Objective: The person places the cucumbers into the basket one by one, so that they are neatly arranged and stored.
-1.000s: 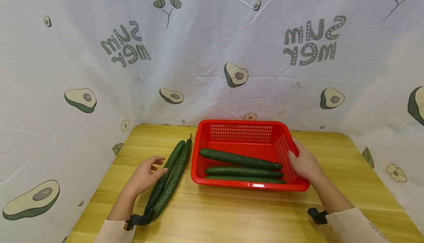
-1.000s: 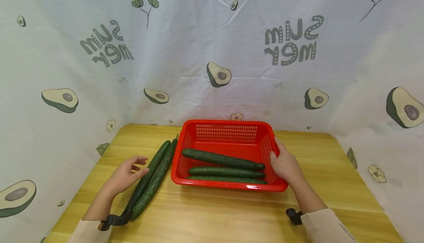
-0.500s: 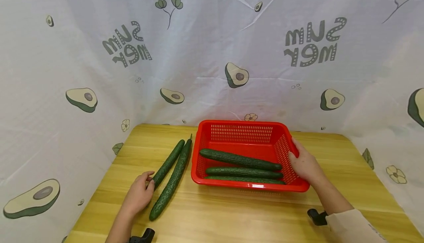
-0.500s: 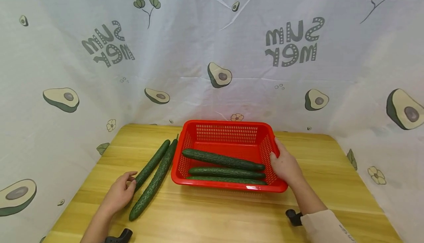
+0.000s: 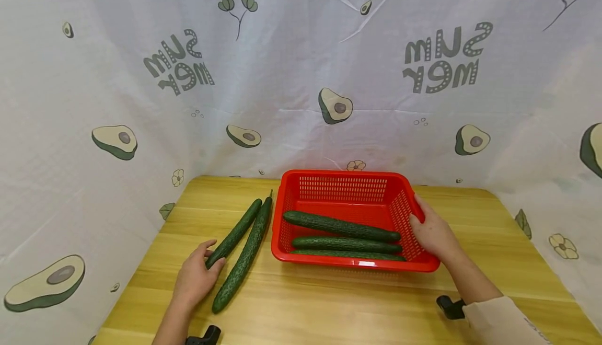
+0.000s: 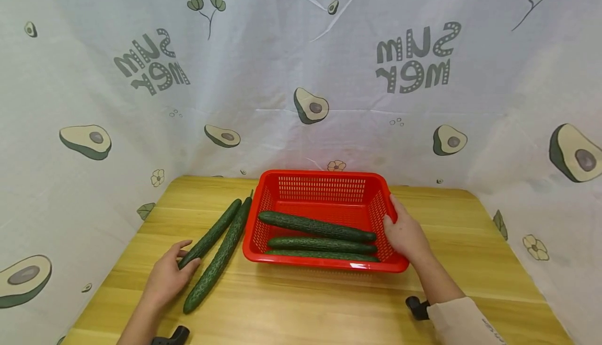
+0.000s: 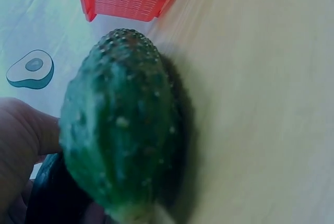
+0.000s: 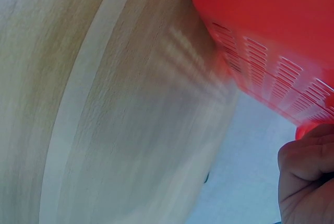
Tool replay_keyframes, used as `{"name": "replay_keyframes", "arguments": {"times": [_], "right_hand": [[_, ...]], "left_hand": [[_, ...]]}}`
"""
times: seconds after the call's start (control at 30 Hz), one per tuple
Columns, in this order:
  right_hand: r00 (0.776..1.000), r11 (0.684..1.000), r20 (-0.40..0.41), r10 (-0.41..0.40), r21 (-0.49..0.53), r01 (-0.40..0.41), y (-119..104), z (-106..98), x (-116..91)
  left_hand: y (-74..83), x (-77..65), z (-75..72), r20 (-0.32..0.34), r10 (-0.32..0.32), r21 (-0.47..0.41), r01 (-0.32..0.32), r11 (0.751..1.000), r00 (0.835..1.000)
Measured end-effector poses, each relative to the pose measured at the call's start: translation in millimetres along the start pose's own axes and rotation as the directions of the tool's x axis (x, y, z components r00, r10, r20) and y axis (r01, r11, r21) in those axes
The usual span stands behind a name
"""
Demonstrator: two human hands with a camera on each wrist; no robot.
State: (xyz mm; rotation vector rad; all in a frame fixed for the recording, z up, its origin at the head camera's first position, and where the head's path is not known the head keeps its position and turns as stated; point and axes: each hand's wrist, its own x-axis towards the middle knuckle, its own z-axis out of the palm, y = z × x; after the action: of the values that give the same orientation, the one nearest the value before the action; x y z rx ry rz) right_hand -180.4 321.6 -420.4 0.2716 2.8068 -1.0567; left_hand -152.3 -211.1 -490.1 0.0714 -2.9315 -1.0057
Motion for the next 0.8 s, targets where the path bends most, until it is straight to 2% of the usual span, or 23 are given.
{"name": "replay_keyframes", "arguments": {"times": [0.2,0.37,0.43,0.6,0.8], "right_hand": [[1.000,1.000,0.002,0.003,0.001,-0.003,-2,0,-1],[1.000,1.000,0.004,0.006,0.009,-0.006,-2,0,-1],[1.000,1.000,0.004,0.004,0.009,-0.004,-2,0,-1],[1.000,1.000,0.003,0.002,0.007,-0.002,-1,-1,-1],[1.000,1.000,0.009,0.010,0.022,-0.010,0,-1,-1]], "left_hand": [[0.0,-1.7,-2.7,-0.037,0.009,-0.015,-0.010,1.000,0.999],[2.3,-0.6,-5.2,-0.109,0.061,-0.072,-0.069,0.995,0.992],[4.7,0.0,-6.6,-0.158,0.090,-0.096,-0.106,0.990,0.983],[15.7,0.9,-12.6,-0.264,0.173,-0.130,-0.213,0.968,0.949],[38.2,3.7,-23.2,-0.260,0.284,-0.134,-0.326,0.936,0.923]]}}
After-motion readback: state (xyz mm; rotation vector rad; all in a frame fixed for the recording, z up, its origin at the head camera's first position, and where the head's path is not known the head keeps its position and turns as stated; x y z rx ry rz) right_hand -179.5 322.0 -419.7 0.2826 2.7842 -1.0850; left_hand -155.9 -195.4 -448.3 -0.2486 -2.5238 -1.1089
